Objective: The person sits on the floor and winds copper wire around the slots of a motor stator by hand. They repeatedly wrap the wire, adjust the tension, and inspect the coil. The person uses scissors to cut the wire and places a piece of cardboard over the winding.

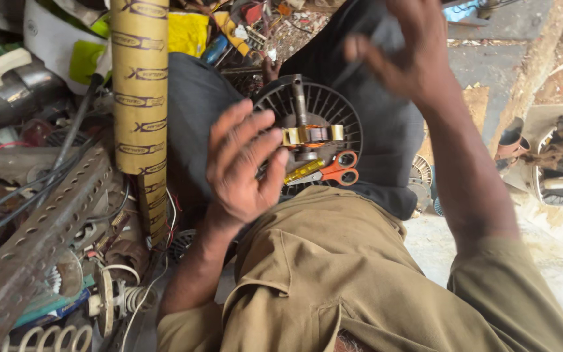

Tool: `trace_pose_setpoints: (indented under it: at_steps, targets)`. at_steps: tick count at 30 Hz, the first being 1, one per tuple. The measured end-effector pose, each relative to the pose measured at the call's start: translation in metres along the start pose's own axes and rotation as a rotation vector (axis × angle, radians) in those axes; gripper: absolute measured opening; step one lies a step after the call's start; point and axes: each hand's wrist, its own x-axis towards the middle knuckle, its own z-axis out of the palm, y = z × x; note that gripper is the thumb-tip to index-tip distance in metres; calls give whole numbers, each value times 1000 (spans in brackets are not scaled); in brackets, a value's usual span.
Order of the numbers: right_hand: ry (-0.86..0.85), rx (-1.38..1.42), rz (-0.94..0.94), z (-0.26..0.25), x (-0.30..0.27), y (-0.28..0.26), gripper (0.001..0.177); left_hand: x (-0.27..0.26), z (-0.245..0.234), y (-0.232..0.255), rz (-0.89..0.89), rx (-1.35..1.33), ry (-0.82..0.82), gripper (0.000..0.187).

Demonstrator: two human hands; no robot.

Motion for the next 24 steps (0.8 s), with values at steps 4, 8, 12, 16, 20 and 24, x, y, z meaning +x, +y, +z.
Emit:
trace_pose_setpoints:
  at_steps: [4,8,12,16,20,24]
  targets:
    - [-480,661,-109,-5,-5,-22,39,19,-5,-9,22,-87,-161,21]
    - [-618,695,-149,4,-11,-9,26,30,3,-15,124,-93,-262,12]
    - [-725,620,-17,8,-16,6,20,23,5,-23,104,-187,-209,14]
    - [-644,461,-27,10,-15,18,11,24,11,-33,88,-284,-197,20]
    - [-339,115,37,23,-13,-1,8,54,27,-38,-278,-445,-257,16]
    - [-182,-505,-137,11,-10,-58,15,112,28,-46,-281,-149,-594,34]
